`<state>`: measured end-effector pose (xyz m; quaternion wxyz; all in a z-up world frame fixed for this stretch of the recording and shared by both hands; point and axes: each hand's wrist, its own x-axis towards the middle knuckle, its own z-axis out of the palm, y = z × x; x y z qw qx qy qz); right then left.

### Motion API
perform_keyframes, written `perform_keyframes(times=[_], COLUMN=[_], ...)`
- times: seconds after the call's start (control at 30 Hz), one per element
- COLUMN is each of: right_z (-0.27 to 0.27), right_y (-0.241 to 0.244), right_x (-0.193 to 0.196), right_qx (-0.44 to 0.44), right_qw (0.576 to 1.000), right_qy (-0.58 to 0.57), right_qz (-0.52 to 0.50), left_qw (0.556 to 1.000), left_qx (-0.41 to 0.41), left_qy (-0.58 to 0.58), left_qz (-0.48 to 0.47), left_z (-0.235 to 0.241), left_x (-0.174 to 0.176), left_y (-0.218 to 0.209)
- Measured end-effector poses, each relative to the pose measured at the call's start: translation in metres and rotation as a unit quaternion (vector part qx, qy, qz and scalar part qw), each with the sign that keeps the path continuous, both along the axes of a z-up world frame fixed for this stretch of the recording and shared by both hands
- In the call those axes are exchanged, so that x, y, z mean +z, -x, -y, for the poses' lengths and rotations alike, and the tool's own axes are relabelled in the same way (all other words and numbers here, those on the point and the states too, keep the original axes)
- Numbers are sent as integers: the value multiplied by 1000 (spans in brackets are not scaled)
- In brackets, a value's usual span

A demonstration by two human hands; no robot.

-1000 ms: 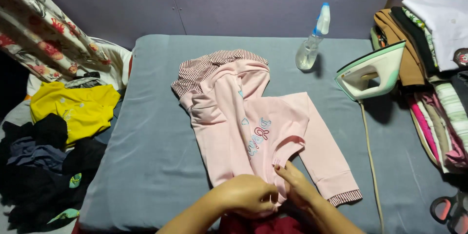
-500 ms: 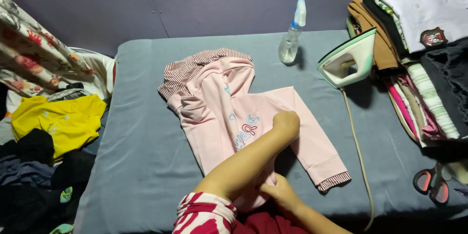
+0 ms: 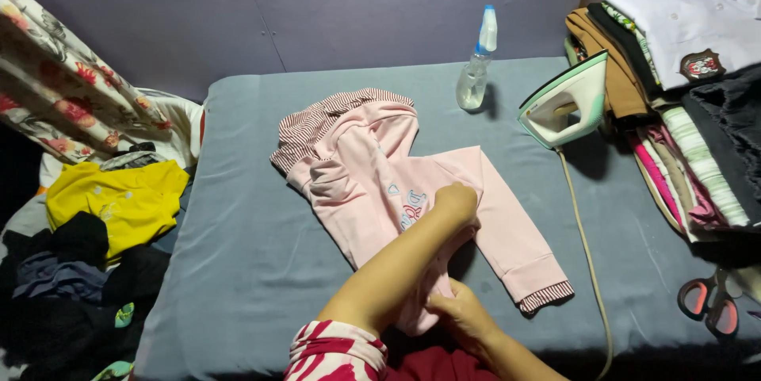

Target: Ironing and folding a pink sweatshirt on a bed surface.

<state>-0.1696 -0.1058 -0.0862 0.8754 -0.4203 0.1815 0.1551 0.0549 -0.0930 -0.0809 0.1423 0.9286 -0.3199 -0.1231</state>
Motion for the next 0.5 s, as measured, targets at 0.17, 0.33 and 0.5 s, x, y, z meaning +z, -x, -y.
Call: perform_keyframes(times=[0.17,0.33,0.5], right_z=[21,33,14], right_y=[11,-8,-19], right_x=[-35,-23,24], right_qx=[52,-145,-162], right_qw=[998,984,977], right_qy=[-16,-105,-121], right_qz=[15,-19,-72], left_qw=[978,906,858], left_qx=[-34,108,212], left_qy=[-145,246,272], left_qz=[-146,-328,-382], left_z=[3,-20,-66], left_x=[-1,-71,-17], left_y=[-34,-92,-84])
